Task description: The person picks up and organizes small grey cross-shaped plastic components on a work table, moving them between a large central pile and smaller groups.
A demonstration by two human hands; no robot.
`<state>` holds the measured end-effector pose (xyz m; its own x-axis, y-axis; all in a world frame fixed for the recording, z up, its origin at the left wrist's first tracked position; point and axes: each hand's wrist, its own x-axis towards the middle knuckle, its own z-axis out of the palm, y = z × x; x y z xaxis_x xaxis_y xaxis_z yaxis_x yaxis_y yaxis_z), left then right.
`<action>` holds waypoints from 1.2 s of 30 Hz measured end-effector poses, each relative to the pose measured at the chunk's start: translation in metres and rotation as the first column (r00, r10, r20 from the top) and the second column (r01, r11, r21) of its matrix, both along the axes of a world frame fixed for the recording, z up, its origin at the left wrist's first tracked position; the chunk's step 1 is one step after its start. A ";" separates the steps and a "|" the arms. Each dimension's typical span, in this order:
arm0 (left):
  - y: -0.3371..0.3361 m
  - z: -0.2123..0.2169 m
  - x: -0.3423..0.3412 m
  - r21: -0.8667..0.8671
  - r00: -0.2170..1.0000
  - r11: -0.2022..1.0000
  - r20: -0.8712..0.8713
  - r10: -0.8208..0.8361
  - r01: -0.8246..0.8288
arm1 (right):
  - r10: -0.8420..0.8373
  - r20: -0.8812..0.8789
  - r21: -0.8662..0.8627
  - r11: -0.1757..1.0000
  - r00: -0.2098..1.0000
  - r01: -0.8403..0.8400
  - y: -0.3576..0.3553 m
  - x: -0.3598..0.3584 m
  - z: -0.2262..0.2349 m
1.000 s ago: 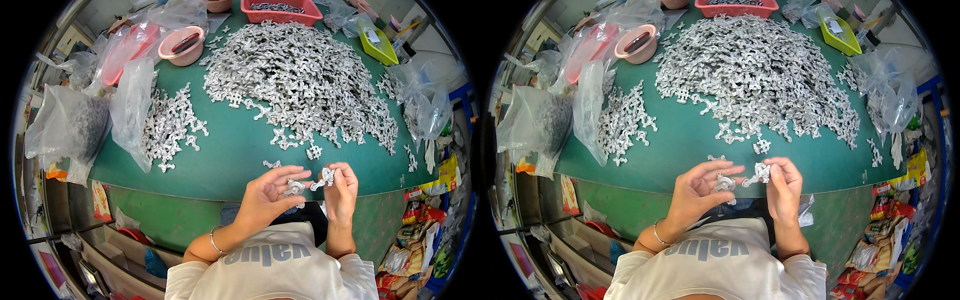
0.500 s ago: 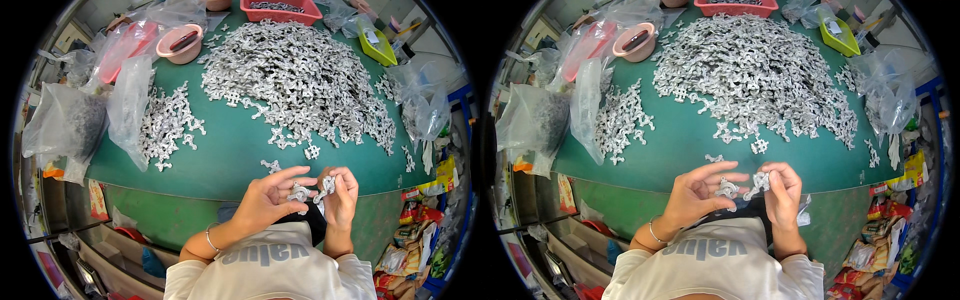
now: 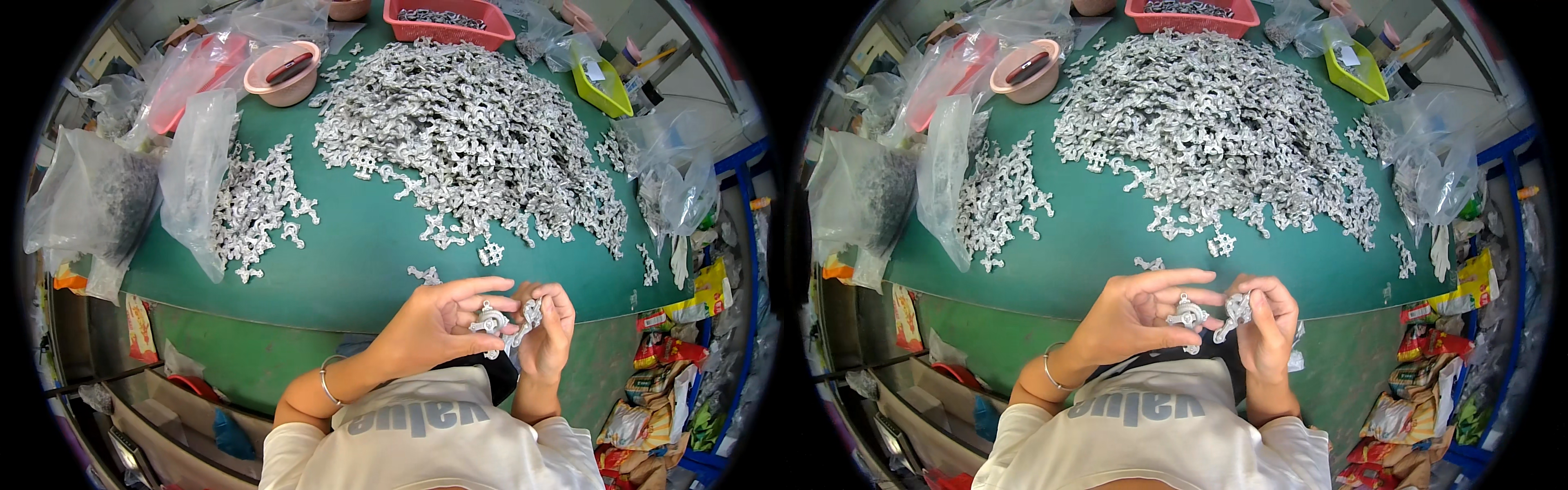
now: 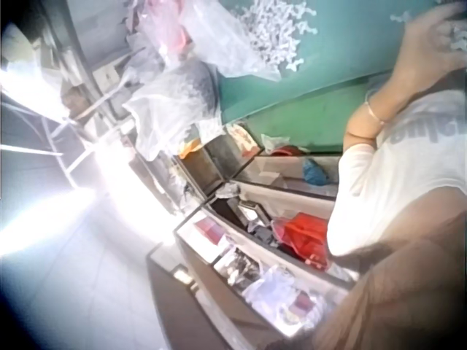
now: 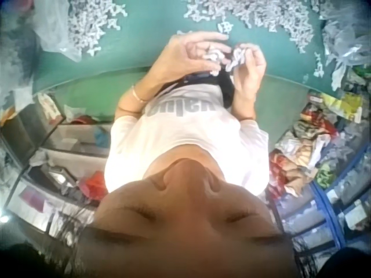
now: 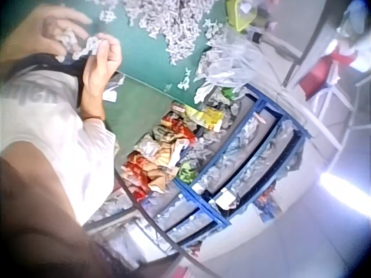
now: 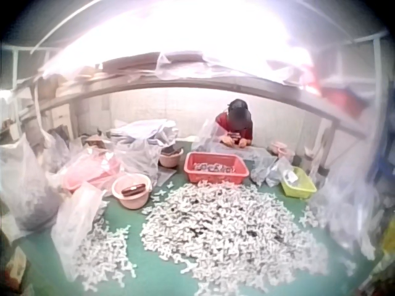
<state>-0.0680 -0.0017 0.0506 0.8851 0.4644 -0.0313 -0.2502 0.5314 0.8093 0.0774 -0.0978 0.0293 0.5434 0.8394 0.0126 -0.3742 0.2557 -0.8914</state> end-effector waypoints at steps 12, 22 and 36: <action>0.004 0.003 0.000 0.023 0.999 0.999 0.036 -0.040 0.040 | 0.022 0.006 0.029 0.999 1.000 -0.022 -0.003 0.001 -0.002; 0.006 0.005 0.002 0.060 1.000 0.998 0.002 -0.030 0.029 | 0.049 -0.046 0.050 0.998 0.998 -0.047 -0.004 0.005 -0.005; 0.072 -0.073 -0.081 -0.254 0.235 0.206 -0.088 0.968 -0.945 | 0.085 -0.145 -0.040 0.995 0.986 -0.092 0.000 0.001 -0.027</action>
<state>-0.1490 0.0699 -0.0220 -0.2241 0.9479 -0.2263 -0.7454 -0.0171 0.6664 0.0781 -0.0980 0.0021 0.4605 0.8820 -0.1003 -0.5182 0.1754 -0.8371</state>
